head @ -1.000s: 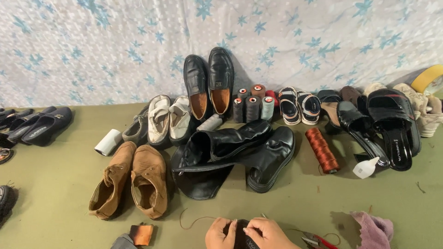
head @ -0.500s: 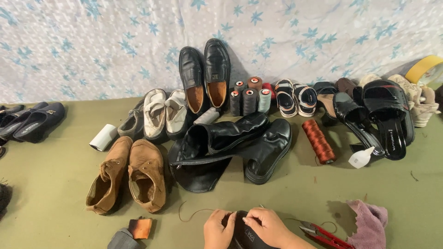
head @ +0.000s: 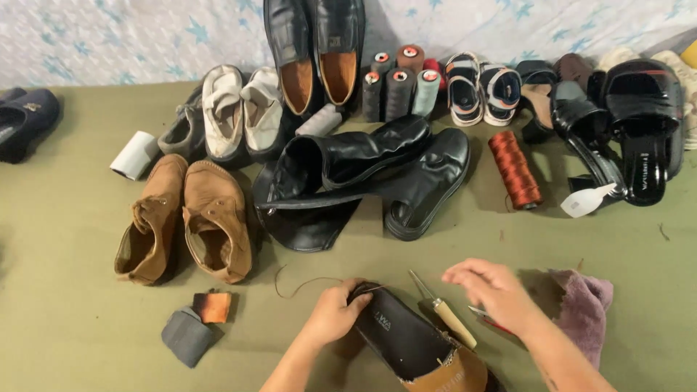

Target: The person uses a stitching awl and thread to sew the sole of a black shoe. They repeatedly pierce the shoe material with the awl and pull the thread through to secure the sole. The workspace contains various other shoes and spools of thread.

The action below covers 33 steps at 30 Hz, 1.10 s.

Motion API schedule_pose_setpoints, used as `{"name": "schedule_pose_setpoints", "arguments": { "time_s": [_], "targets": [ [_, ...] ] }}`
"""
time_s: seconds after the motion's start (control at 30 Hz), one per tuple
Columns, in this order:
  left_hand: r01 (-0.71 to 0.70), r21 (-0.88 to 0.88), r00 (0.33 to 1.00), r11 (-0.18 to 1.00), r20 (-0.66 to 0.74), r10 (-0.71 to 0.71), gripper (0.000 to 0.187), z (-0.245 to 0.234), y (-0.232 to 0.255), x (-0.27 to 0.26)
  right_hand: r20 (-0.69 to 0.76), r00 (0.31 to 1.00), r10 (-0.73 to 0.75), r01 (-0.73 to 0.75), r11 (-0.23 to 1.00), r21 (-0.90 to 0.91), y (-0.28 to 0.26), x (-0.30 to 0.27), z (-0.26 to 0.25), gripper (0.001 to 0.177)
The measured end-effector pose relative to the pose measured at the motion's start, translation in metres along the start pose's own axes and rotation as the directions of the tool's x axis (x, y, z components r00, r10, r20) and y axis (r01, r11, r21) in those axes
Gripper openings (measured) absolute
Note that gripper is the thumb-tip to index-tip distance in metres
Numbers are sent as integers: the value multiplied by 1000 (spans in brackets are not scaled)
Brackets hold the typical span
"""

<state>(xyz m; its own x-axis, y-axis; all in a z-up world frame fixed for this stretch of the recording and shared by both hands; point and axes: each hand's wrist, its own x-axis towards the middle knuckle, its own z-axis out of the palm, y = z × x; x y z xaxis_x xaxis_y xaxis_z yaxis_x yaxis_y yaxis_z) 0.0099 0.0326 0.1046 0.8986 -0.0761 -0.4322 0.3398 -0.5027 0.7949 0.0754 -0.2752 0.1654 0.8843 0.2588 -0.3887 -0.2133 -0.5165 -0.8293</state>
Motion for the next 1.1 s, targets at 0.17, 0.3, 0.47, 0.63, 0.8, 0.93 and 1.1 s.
{"name": "schedule_pose_setpoints", "arguments": {
  "time_s": [0.17, 0.3, 0.47, 0.63, 0.8, 0.93, 1.1],
  "targets": [
    [-7, -219, 989, 976, -144, -25, 35, 15, -8, -5, -141, 972, -189, 206, 971, 121, 37, -49, -53, 34],
    [4, -260, 965, 965, -254, -73, 38, 30, -14, 1, 115, 760, -640, 560, 734, 385, 66, -84, -86, 52],
    [-87, -256, 945, 963, -326, -1, 37, 30, -17, -4, -58, 965, -254, 249, 965, -83, 56, -66, -60, 34],
    [-99, -302, 893, 948, -447, -50, 35, 4, -12, -11, -214, 973, -84, 12, 949, -314, 51, -40, -19, 25],
    [-84, -274, 928, 958, -372, -24, 32, 16, -28, -9, 29, 998, 49, -25, 840, -541, 31, -3, 10, 34],
    [-75, -281, 944, 957, -330, -23, 42, 38, -30, -13, 136, 951, 277, -106, 708, -699, 0, 8, 27, 40],
    [-173, -323, 881, 931, -474, 0, 39, 59, -30, -12, 151, 956, 251, -55, 660, -749, 15, 20, 36, 33]
  ]
}}
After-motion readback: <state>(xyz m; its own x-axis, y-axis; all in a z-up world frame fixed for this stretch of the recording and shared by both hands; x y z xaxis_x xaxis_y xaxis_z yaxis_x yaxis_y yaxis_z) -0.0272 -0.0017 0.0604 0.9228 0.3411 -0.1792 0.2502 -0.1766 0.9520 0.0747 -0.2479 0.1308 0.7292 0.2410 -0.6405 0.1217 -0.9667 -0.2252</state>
